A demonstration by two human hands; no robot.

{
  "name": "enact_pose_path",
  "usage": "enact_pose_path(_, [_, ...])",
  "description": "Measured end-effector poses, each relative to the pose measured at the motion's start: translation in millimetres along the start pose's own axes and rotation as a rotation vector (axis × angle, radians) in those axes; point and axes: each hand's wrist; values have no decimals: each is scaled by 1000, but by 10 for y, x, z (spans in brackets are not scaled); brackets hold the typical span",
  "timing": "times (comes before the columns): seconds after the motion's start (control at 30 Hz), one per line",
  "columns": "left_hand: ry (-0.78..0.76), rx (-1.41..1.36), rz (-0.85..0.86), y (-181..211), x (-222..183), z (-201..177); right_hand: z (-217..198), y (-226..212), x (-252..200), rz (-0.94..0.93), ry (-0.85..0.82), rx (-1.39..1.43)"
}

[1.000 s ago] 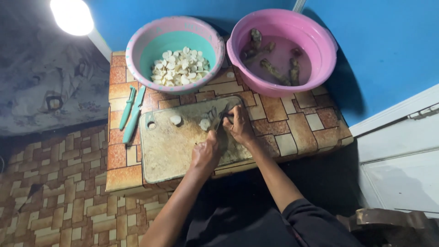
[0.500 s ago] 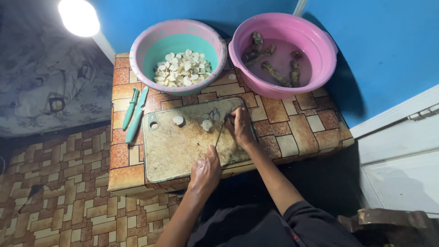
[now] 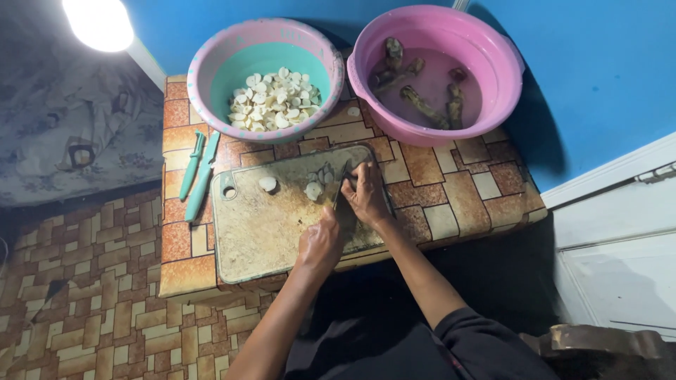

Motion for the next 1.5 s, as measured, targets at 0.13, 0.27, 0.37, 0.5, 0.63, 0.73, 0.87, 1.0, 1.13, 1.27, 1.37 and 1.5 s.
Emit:
enact_pose_path(0.13, [28, 69, 81, -169, 55, 276, -27, 52, -37, -11, -32, 27])
enact_pose_path(0.27, [76, 60, 40, -477, 135, 767, -141, 95, -36, -49, -124, 157])
enact_pose_path(0.37, [73, 18, 47, -591, 3, 794, -130, 75, -75, -47, -119, 141])
enact_pose_path(0.5, [131, 14, 68, -308, -359, 221, -44, 67, -59, -36, -39, 131])
enact_pose_path(0.63, [203, 38, 92, -122, -527, 44, -2, 105, -90, -55, -43, 101])
enact_pose_path(0.73, [309, 100, 139, -85, -544, -114, -4, 82, -76, -78, -15, 40])
enact_pose_path(0.87, [-27, -26, 28, -92, -381, -126, 4, 86, -46, -86, -5, 71])
enact_pose_path(1.0, [-31, -76, -20, -211, -132, 141, 49, 115, -22, -71, -13, 89])
enact_pose_path(1.13, [-118, -57, -46, 131, -98, -417, 6, 69, -47, -60, -1, 50])
enact_pose_path(1.27, [-111, -126, -40, -65, 115, -88, 21, 114, -26, -37, -22, 78])
enact_pose_path(1.37, [-82, -114, -55, -365, 264, 385, 60, 166, -51, -35, -47, 92])
enact_pose_path(1.5, [-111, -155, -105, -422, 138, 503, 139, 185, -96, -10, -33, 30])
Point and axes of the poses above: each hand's wrist, its own x-axis towards the middle knuckle, its own z-axis out of the palm, y = z × x, and after that the axes turned 15 degrees about -x, right-handed
